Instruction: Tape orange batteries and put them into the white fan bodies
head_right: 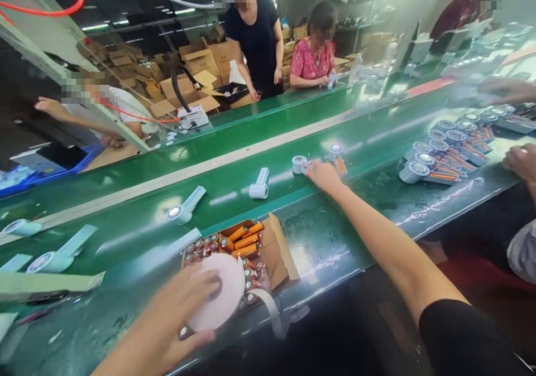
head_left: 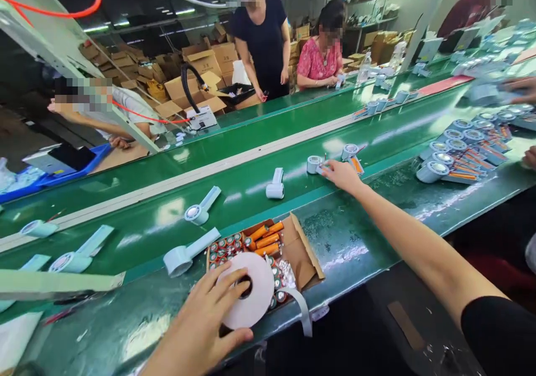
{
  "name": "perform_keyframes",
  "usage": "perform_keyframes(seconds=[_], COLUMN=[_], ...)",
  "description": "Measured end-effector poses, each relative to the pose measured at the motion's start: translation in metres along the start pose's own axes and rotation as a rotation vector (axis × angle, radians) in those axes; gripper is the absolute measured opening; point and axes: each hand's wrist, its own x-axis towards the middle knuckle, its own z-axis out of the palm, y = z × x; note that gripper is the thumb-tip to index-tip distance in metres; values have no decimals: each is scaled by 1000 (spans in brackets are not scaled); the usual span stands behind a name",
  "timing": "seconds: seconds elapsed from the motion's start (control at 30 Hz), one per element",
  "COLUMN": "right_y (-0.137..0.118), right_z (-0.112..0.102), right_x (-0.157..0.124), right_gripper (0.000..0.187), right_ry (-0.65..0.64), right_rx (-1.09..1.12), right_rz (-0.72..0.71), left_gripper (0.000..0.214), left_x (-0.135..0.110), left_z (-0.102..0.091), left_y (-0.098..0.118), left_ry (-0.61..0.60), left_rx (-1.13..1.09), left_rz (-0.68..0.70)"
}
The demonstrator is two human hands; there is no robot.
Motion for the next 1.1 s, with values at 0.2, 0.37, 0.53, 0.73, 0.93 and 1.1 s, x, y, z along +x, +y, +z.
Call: perform_keyframes(seconds=[0.2,0.37,0.53,0.73,0.93,1.1], right_y=[-84,-140,-159,-176,-219,-220], right_z=[0,-16,-11,-24,9,23], right_x=[-86,-206,-254,-208,-119,-106], right_gripper=[39,38,42,29,25,28], right_ry=[94,-846,-983,-803,-282,-325], right_rx=[635,972,814,522,215,308], right_rz=[-179,-585,-972,-872,-656,-669], left_gripper=[47,55,39,35,39,39], left_x=[-17,-21,-23,-37,-35,-33], left_z=[17,15,24,41,52,52], left_y=[35,40,18,8,25,33], left_ry=[125,393,548,509,476,466], left_rx=[96,96,76,-110,-73,-62], left_rz=[-42,-131,-213,-551,-531,-480])
